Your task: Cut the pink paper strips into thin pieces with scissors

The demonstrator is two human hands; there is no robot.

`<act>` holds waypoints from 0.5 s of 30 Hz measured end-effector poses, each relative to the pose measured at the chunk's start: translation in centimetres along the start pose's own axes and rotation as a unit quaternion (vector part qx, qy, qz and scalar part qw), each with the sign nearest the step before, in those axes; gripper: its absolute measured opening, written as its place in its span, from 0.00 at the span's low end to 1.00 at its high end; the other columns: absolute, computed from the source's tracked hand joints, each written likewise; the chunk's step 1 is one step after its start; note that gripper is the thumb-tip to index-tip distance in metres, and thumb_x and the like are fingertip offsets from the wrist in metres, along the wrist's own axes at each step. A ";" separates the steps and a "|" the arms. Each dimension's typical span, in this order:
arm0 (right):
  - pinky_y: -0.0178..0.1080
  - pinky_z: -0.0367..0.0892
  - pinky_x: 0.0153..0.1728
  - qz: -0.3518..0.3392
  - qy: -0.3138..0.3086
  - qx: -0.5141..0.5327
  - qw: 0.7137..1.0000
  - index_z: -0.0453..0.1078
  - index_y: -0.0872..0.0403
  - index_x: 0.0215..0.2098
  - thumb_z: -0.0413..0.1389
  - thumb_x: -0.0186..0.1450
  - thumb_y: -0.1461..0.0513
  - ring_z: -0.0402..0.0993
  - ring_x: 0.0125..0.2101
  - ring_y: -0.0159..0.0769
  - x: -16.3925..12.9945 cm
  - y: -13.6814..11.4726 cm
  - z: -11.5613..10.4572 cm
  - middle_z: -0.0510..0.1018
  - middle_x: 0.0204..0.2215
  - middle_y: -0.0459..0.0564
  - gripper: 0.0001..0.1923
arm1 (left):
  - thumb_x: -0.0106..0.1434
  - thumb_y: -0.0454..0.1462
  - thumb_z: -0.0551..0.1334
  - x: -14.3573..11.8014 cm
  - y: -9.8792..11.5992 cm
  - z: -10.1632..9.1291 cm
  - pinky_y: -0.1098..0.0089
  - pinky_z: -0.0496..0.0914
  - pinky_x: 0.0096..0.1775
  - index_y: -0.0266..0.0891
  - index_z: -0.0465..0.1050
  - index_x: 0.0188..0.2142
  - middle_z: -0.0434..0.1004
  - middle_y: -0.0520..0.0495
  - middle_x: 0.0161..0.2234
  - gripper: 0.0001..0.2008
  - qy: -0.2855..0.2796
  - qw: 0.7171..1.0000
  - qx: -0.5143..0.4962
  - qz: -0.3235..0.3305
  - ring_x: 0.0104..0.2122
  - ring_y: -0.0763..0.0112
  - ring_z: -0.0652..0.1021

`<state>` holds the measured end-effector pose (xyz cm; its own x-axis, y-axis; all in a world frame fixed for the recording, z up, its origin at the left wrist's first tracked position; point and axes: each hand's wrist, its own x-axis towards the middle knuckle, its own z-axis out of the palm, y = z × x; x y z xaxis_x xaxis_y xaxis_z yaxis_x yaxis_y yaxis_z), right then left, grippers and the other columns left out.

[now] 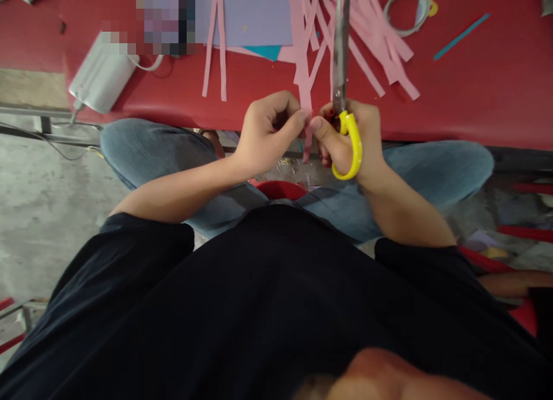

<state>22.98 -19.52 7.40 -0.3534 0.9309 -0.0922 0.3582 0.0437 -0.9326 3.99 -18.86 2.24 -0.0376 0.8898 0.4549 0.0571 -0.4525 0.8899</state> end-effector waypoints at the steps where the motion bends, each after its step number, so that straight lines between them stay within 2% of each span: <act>1: 0.43 0.67 0.19 0.000 0.009 0.006 1.000 0.70 0.46 0.41 0.59 0.70 0.28 0.71 0.18 0.37 0.3 0.1 -0.2 0.74 0.22 0.43 0.32 | 0.78 0.50 0.68 -0.1 0.0 0.0 0.71 0.61 0.23 0.42 0.72 0.30 0.66 0.54 0.23 0.21 -0.006 1.000 -0.004 -0.007 0.21 0.76 0.69; 4: 0.45 0.68 0.19 -0.001 0.002 0.011 1.000 0.73 0.46 0.43 0.60 0.70 0.31 0.70 0.18 0.37 0.8 0.3 -0.6 0.76 0.24 0.44 0.30 | 0.78 0.49 0.68 -0.5 0.1 0.0 0.71 0.64 0.24 0.42 0.73 0.31 0.70 0.53 0.24 0.20 -0.023 0.999 -0.007 -0.022 0.22 0.76 0.72; 7: 0.43 0.67 0.17 0.000 -0.015 0.040 0.999 0.72 0.47 0.40 0.63 0.71 0.35 0.69 0.18 0.35 0.8 0.3 -0.3 0.77 0.24 0.45 0.27 | 0.77 0.48 0.69 -0.7 0.5 0.1 0.72 0.65 0.24 0.41 0.74 0.31 0.72 0.53 0.25 0.20 -0.013 1.000 -0.006 -0.021 0.22 0.76 0.72; 12: 0.39 0.61 0.13 0.014 -0.023 0.095 0.995 0.70 0.48 0.35 0.71 0.68 0.41 0.65 0.14 0.31 0.7 -0.2 0.3 0.72 0.19 0.41 0.24 | 0.79 0.47 0.67 -0.6 1.0 -0.1 0.72 0.65 0.26 0.41 0.75 0.32 0.76 0.52 0.26 0.19 -0.038 0.999 -0.001 -0.035 0.24 0.76 0.75; 15: 0.38 0.61 0.12 0.034 -0.032 0.102 0.994 0.71 0.49 0.35 0.72 0.67 0.44 0.66 0.14 0.30 0.6 -0.4 0.3 0.73 0.20 0.41 0.22 | 0.79 0.47 0.67 -0.5 1.0 -0.3 0.72 0.63 0.25 0.41 0.75 0.32 0.76 0.52 0.26 0.19 -0.035 0.999 0.004 -0.027 0.23 0.77 0.73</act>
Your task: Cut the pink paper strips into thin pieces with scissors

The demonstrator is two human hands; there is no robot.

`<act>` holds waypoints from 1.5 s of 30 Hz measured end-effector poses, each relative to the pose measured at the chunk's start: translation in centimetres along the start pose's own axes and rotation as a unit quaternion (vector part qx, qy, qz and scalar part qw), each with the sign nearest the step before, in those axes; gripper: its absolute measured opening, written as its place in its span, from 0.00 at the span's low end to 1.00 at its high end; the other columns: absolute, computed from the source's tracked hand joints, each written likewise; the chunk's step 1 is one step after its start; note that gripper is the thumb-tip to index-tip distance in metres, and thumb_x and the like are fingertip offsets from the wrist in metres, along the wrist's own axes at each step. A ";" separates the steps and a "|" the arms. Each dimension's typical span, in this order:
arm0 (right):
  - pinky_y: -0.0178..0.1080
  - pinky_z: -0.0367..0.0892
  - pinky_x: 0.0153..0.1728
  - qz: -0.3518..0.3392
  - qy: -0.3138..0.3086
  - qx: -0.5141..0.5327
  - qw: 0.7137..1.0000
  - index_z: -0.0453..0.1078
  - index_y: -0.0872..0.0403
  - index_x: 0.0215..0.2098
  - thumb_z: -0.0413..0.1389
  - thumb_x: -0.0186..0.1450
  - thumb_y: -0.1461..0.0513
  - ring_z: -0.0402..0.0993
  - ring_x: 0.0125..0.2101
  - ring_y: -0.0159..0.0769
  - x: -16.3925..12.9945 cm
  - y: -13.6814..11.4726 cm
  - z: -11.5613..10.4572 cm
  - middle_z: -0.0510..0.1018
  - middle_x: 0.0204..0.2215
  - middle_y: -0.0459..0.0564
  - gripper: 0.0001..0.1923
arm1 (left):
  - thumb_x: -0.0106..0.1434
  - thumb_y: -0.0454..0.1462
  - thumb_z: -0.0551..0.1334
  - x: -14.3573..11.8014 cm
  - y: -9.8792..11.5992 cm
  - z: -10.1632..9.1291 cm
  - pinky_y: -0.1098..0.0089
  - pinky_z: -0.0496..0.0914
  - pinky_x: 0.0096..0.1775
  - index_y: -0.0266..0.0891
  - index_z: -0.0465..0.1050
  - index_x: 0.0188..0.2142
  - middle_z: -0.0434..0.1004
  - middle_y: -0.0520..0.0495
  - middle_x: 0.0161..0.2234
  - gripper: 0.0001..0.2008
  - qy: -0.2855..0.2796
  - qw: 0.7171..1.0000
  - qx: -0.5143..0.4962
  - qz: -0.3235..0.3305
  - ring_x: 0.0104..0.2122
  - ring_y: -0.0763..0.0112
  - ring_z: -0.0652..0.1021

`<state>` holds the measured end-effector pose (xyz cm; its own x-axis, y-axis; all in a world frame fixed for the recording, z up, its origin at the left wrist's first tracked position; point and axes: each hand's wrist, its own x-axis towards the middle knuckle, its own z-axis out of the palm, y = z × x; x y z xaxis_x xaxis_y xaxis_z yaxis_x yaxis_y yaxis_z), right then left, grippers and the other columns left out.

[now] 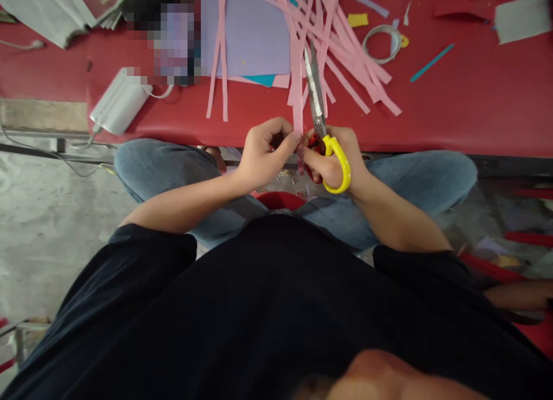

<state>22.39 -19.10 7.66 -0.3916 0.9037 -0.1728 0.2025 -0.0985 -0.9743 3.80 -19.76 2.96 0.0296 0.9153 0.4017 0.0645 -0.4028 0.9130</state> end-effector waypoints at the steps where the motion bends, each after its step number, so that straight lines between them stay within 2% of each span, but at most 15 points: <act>1: 0.38 0.61 0.12 0.005 -0.004 0.001 1.000 0.71 0.49 0.35 0.73 0.67 0.45 0.66 0.14 0.30 0.0 0.0 0.0 0.73 0.20 0.41 0.22 | 0.79 0.48 0.67 0.0 0.0 0.0 0.72 0.63 0.25 0.41 0.74 0.32 0.76 0.53 0.26 0.19 0.005 1.000 0.001 0.004 0.22 0.78 0.72; 5: 0.37 0.60 0.12 0.024 -0.027 0.003 0.999 0.70 0.49 0.33 0.73 0.66 0.49 0.66 0.12 0.31 -0.1 -0.2 -0.1 0.70 0.17 0.39 0.20 | 0.78 0.50 0.68 0.4 -0.1 -0.1 0.72 0.61 0.25 0.41 0.71 0.31 0.71 0.54 0.24 0.22 0.025 1.000 0.012 0.008 0.22 0.78 0.70; 12: 0.37 0.60 0.14 0.041 -0.071 -0.044 0.996 0.71 0.51 0.33 0.68 0.67 0.57 0.66 0.14 0.31 -0.1 -0.1 -0.4 0.73 0.20 0.42 0.11 | 0.77 0.57 0.68 1.9 -0.9 -1.2 0.73 0.62 0.25 0.42 0.68 0.29 0.65 0.56 0.23 0.27 0.074 0.996 0.043 0.035 0.21 0.78 0.70; 17: 0.38 0.66 0.25 -0.021 -0.062 -0.090 0.994 0.71 0.51 0.32 0.66 0.63 0.61 0.73 0.24 0.34 -0.1 0.1 -0.1 0.73 0.23 0.44 0.08 | 0.74 0.61 0.69 2.6 -1.3 -1.9 0.70 0.65 0.26 0.42 0.67 0.29 0.63 0.56 0.23 0.29 0.091 0.995 0.038 0.024 0.20 0.77 0.71; 19: 0.39 0.68 0.29 -0.038 -0.062 -0.111 0.991 0.71 0.51 0.33 0.66 0.62 0.61 0.75 0.28 0.37 -0.1 0.1 0.0 0.74 0.24 0.44 0.07 | 0.73 0.62 0.68 2.7 -1.1 -2.0 0.69 0.61 0.25 0.43 0.65 0.28 0.63 0.56 0.22 0.31 0.097 0.994 0.046 0.028 0.20 0.77 0.69; 22: 0.41 0.69 0.32 -0.048 -0.067 -0.135 0.987 0.72 0.51 0.33 0.65 0.62 0.61 0.75 0.28 0.37 0.0 0.4 -0.1 0.74 0.24 0.44 0.06 | 0.74 0.61 0.69 3.0 -0.9 -2.2 0.66 0.57 0.25 0.43 0.65 0.28 0.63 0.55 0.22 0.30 0.100 0.993 0.049 0.041 0.20 0.76 0.68; 26: 0.39 0.68 0.30 -0.083 -0.036 -0.173 0.981 0.73 0.51 0.33 0.63 0.61 0.60 0.75 0.26 0.35 0.5 1.7 -0.5 0.77 0.25 0.43 0.05 | 0.79 0.59 0.65 3.5 -0.7 -2.4 0.65 0.60 0.26 0.45 0.65 0.30 0.67 0.54 0.24 0.27 0.087 0.995 -0.011 0.049 0.22 0.77 0.67; 29: 0.39 0.68 0.30 -0.142 0.026 -0.236 0.961 0.75 0.50 0.37 0.62 0.63 0.58 0.77 0.26 0.36 0.7 2.4 -1.5 0.80 0.26 0.44 0.06 | 0.83 0.62 0.51 3.9 0.0 -2.9 0.66 0.60 0.25 0.44 0.67 0.31 0.67 0.52 0.25 0.31 0.069 0.987 -0.143 -0.032 0.22 0.77 0.68; 31: 0.40 0.67 0.30 -0.204 0.070 -0.308 0.927 0.76 0.49 0.40 0.62 0.66 0.55 0.75 0.24 0.35 0.7 2.4 -2.6 0.80 0.25 0.44 0.08 | 0.80 0.68 0.42 4.0 0.7 -3.3 0.68 0.59 0.22 0.43 0.71 0.30 0.65 0.51 0.23 0.40 0.033 0.963 -0.225 -0.146 0.21 0.77 0.68; 33: 0.41 0.64 0.30 -0.261 0.088 -0.393 0.877 0.77 0.49 0.42 0.61 0.68 0.52 0.72 0.23 0.34 0.6 2.3 -3.9 0.78 0.23 0.44 0.10 | 0.76 0.73 0.40 4.0 1.6 -3.5 0.71 0.57 0.19 0.40 0.74 0.28 0.66 0.51 0.20 0.46 -0.051 0.935 -0.229 -0.264 0.18 0.78 0.68; 36: 0.46 0.59 0.30 -0.337 0.079 -0.514 0.785 0.77 0.47 0.42 0.57 0.73 0.43 0.71 0.24 0.39 0.5 2.3 -5.8 0.75 0.22 0.47 0.19 | 0.75 0.73 0.50 3.5 3.1 -3.4 0.74 0.59 0.17 0.37 0.77 0.28 0.72 0.49 0.19 0.44 -0.222 0.879 -0.215 -0.363 0.16 0.77 0.71; 38: 0.47 0.56 0.30 -0.370 0.077 -0.554 0.742 0.77 0.47 0.43 0.53 0.75 0.40 0.68 0.24 0.40 0.6 2.3 -6.7 0.73 0.21 0.48 0.22 | 0.73 0.68 0.62 3.1 4.2 -3.2 0.75 0.63 0.18 0.37 0.79 0.29 0.77 0.47 0.21 0.38 -0.293 0.847 -0.251 -0.366 0.17 0.76 0.73; 39: 0.47 0.56 0.30 -0.373 0.079 -0.562 0.734 0.77 0.46 0.43 0.51 0.76 0.40 0.67 0.24 0.40 0.6 2.3 -7.0 0.72 0.21 0.48 0.23 | 0.70 0.65 0.69 2.9 4.6 -3.1 0.76 0.63 0.19 0.37 0.79 0.28 0.77 0.48 0.21 0.33 -0.310 0.838 -0.268 -0.360 0.17 0.77 0.73; 41: 0.47 0.57 0.31 -0.346 0.070 -0.561 0.749 0.78 0.45 0.42 0.51 0.77 0.41 0.65 0.24 0.39 0.5 2.0 -7.3 0.70 0.20 0.47 0.23 | 0.64 0.58 0.79 2.6 5.3 -3.1 0.76 0.62 0.18 0.37 0.79 0.28 0.74 0.50 0.20 0.27 -0.331 0.829 -0.282 -0.352 0.16 0.79 0.69; 45: 0.52 0.68 0.39 -0.208 0.020 -0.484 0.850 0.77 0.44 0.36 0.60 0.72 0.37 0.72 0.31 0.45 0.2 1.0 -7.4 0.65 0.20 0.48 0.22 | 0.60 0.55 0.82 2.4 5.4 -3.5 0.74 0.60 0.16 0.38 0.81 0.28 0.72 0.51 0.18 0.25 -0.364 0.836 -0.248 -0.328 0.15 0.78 0.67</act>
<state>29.14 -15.97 7.71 -0.5833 0.7920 0.1805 0.7053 0.6040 -0.3711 0.76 -19.76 9.04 0.7602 0.6235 -0.1825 -0.1110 0.4014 0.9092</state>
